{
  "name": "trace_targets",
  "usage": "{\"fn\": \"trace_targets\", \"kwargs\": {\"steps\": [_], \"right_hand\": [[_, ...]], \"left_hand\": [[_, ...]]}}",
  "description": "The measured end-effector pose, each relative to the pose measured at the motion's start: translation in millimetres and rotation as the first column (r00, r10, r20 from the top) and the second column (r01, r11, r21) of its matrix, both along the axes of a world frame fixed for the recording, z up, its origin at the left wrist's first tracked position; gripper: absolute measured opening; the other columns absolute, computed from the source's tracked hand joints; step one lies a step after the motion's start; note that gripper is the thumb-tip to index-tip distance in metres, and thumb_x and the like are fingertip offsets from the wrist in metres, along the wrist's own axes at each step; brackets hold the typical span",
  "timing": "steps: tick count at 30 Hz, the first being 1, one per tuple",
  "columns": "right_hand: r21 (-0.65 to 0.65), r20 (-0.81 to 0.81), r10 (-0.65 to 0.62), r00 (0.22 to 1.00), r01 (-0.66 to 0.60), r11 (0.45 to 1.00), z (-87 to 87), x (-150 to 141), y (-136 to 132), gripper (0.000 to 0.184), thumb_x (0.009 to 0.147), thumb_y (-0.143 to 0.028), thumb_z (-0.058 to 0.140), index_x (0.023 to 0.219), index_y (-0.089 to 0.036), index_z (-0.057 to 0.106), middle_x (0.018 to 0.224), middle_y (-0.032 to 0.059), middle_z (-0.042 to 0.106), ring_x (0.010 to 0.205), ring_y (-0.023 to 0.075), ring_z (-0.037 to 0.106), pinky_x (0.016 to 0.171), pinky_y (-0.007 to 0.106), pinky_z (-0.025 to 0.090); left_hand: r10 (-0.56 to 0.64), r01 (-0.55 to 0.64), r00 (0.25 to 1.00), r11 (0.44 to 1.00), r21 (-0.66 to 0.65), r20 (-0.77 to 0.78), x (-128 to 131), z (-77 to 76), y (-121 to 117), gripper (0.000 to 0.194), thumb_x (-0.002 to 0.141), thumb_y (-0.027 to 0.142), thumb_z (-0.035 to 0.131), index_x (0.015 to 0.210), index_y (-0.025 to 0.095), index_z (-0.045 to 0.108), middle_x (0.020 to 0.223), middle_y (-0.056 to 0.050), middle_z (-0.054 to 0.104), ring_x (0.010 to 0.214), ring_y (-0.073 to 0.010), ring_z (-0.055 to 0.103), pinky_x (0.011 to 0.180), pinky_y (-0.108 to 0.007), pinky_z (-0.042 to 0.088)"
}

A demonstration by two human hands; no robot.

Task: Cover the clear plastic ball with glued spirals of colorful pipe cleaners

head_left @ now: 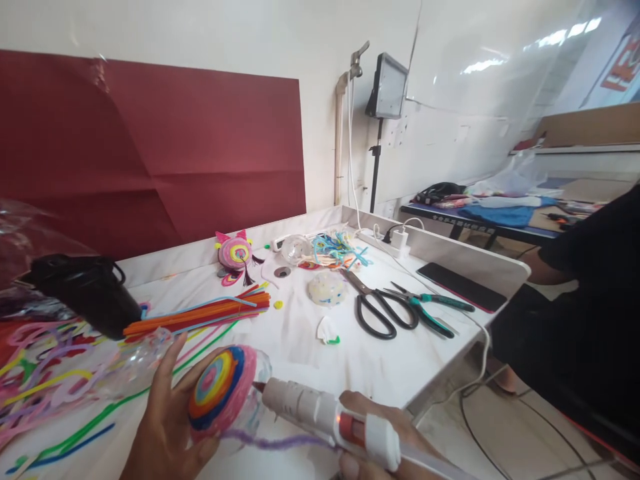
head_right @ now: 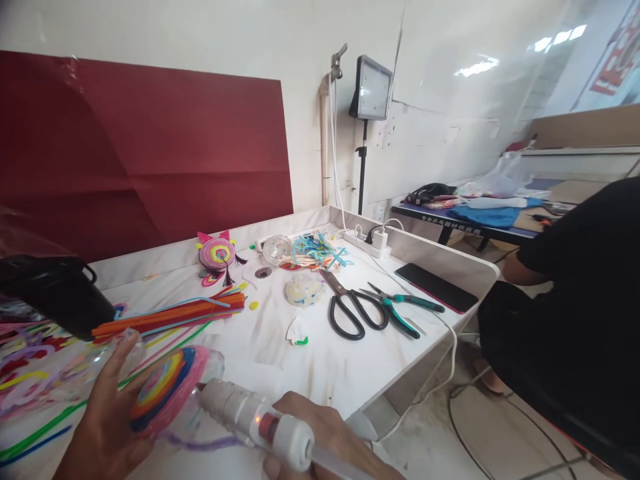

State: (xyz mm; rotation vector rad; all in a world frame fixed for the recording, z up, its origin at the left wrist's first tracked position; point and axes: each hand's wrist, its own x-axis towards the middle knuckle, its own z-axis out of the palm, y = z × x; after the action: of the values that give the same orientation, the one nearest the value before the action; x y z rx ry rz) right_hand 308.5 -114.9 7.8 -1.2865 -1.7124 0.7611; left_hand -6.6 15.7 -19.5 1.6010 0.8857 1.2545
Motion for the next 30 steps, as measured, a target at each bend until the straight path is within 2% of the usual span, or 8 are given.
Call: {"fn": "trace_targets", "kwargs": {"steps": [3, 7, 11, 15, 19, 25, 30], "right_hand": [[0.016, -0.003, 0.001, 1.0, -0.001, 1.0, 1.5, -3.4, -3.2, 0.018, 0.103, -0.043, 0.064, 0.104, -0.026, 0.069, 0.082, 0.0003, 0.073, 0.064, 0.0144, 0.065, 0.056, 0.02, 0.054], [0.07, 0.013, 0.004, 1.0, -0.005, 0.998, 7.5, -3.6, -8.3, 0.019, 0.104, -0.043, 0.06, 0.113, -0.028, 0.068, 0.088, 0.0024, 0.076, 0.067, 0.0174, 0.07, 0.059, 0.024, 0.06], [0.066, 0.045, 0.047, 0.998, -0.05, 0.997, 15.6, 1.3, -7.1, 0.027, 0.108, -0.047, 0.054, 0.116, -0.028, 0.071, 0.089, 0.0031, 0.076, 0.071, 0.0196, 0.072, 0.067, 0.029, 0.065], [0.053, 0.04, 0.048, 0.998, -0.05, 0.997, 21.8, 3.1, -3.1, 0.033, 0.111, -0.052, 0.051, 0.106, -0.028, 0.072, 0.093, 0.0044, 0.076, 0.078, 0.0215, 0.074, 0.072, 0.032, 0.066], [0.092, 0.033, 0.065, 0.997, -0.068, 0.993, 27.7, 3.0, 0.3, 0.035, 0.111, -0.05, 0.049, 0.096, -0.027, 0.071, 0.089, 0.0047, 0.073, 0.076, 0.0215, 0.072, 0.069, 0.032, 0.065], [0.117, 0.035, 0.048, 0.998, -0.052, 0.992, 31.1, 1.8, 6.4, 0.032, 0.111, -0.045, 0.05, 0.095, -0.026, 0.07, 0.087, 0.0044, 0.072, 0.075, 0.0211, 0.071, 0.069, 0.032, 0.064], [0.132, 0.02, 0.051, 0.999, -0.053, 0.99, 28.9, 2.1, 7.2, 0.034, 0.112, -0.046, 0.049, 0.095, -0.025, 0.07, 0.086, 0.0047, 0.072, 0.073, 0.021, 0.071, 0.066, 0.032, 0.064]], "left_hand": [[-0.006, 0.006, 1.0, 1.0, 0.001, -0.013, 0.3, 2.7, 0.6, 0.116, 0.076, 0.052, 0.094, 0.17, 0.059, 0.028, 0.154, -0.004, 0.072, 0.15, -0.0475, 0.06, 0.104, -0.064, 0.07], [0.045, -0.04, 0.995, 0.997, -0.058, 0.083, 9.9, 9.0, -4.3, 0.126, 0.062, 0.047, 0.104, 0.169, 0.053, 0.038, 0.147, -0.005, 0.076, 0.149, -0.0482, 0.06, 0.106, -0.063, 0.069], [0.138, -0.102, 0.961, 0.982, -0.156, 0.241, 25.3, 21.3, -14.8, 0.134, 0.046, 0.025, 0.109, 0.165, 0.04, 0.049, 0.139, -0.007, 0.08, 0.15, -0.0436, 0.061, 0.102, -0.046, 0.071], [0.163, -0.122, 0.945, 0.98, -0.156, 0.283, 34.7, 32.4, -21.9, 0.128, 0.044, 0.025, 0.111, 0.159, 0.038, 0.056, 0.138, -0.006, 0.08, 0.15, -0.0387, 0.062, 0.097, -0.035, 0.071], [0.135, -0.096, 0.95, 0.984, -0.149, 0.281, 34.8, 33.5, -23.2, 0.13, 0.047, 0.029, 0.111, 0.162, 0.039, 0.051, 0.141, -0.006, 0.078, 0.144, -0.0405, 0.067, 0.1, -0.04, 0.07], [0.061, -0.051, 0.965, 0.998, -0.045, 0.253, 27.2, 26.2, -18.9, 0.121, 0.055, 0.031, 0.109, 0.162, 0.038, 0.054, 0.142, -0.009, 0.078, 0.139, -0.0374, 0.072, 0.097, -0.04, 0.071], [-0.006, 0.008, 0.985, 1.0, -0.011, 0.174, 18.3, 22.9, -13.7, 0.116, 0.061, 0.033, 0.107, 0.163, 0.037, 0.053, 0.137, -0.011, 0.08, 0.134, -0.0403, 0.074, 0.099, -0.047, 0.071]]}}
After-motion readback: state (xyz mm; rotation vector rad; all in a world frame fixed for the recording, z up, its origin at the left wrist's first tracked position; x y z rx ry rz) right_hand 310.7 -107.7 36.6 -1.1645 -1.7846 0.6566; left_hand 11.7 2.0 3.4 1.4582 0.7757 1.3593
